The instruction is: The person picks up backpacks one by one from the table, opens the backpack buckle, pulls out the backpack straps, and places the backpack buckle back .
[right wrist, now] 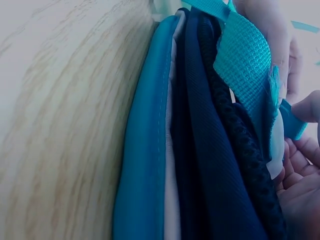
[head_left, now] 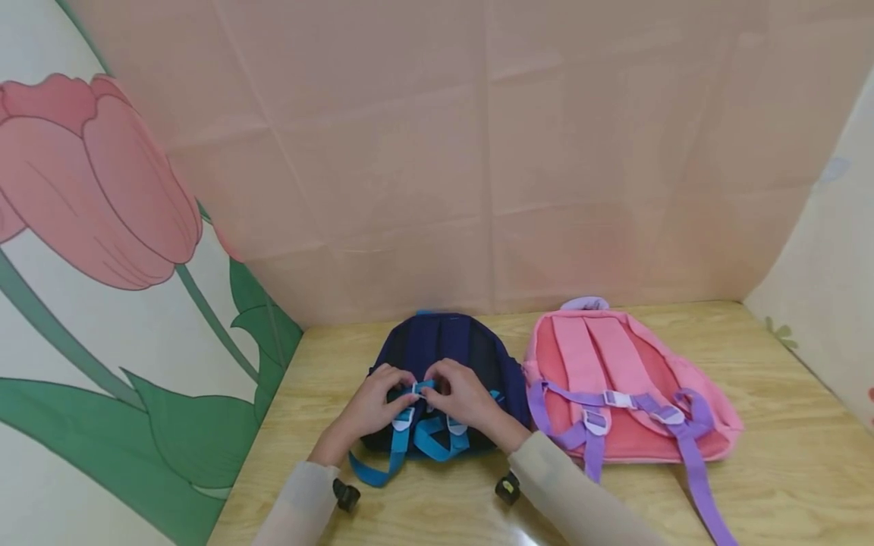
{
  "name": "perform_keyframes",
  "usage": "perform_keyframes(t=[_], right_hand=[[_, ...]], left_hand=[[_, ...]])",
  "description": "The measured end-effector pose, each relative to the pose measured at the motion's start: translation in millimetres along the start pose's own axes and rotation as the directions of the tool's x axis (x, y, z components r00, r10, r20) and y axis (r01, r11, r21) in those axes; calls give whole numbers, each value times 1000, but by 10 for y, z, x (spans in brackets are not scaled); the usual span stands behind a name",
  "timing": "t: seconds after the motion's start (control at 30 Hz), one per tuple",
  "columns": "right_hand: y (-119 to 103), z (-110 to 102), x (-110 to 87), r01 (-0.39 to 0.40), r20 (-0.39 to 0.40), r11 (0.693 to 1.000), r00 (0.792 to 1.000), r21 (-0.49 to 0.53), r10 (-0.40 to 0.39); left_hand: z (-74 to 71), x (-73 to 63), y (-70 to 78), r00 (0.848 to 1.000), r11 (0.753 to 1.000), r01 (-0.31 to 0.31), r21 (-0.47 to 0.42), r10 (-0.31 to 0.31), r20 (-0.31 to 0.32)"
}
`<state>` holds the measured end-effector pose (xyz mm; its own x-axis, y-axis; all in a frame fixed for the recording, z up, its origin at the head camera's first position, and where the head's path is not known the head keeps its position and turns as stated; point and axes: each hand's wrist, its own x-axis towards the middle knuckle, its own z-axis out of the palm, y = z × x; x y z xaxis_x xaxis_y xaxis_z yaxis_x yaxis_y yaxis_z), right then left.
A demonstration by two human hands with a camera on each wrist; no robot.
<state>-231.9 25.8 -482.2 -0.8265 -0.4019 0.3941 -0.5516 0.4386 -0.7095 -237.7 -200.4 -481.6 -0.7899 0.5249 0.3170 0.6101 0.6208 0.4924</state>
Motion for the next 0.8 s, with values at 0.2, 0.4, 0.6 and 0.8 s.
perform_keyframes(t=[0.2, 0.4, 0.6, 0.8], right_hand=[[-25, -22, 6, -4, 41, 1000, 999, -11, 4], [-42, -35, 49, 8, 79, 999, 997, -41, -5], [-82, -41, 62, -6, 97, 998, 995, -68, 13], [-85, -34, 31, -21, 76, 997, 997, -70, 27]], left_hand=[[6, -12, 13, 1000, 1000, 3, 5, -3, 9], [24, -2, 12, 1000, 1000, 15, 27, -15, 6], [31, 4, 15, 1000, 999, 24, 26, -24, 5], [33, -26, 1, 1000, 1000, 29, -1, -29, -2]])
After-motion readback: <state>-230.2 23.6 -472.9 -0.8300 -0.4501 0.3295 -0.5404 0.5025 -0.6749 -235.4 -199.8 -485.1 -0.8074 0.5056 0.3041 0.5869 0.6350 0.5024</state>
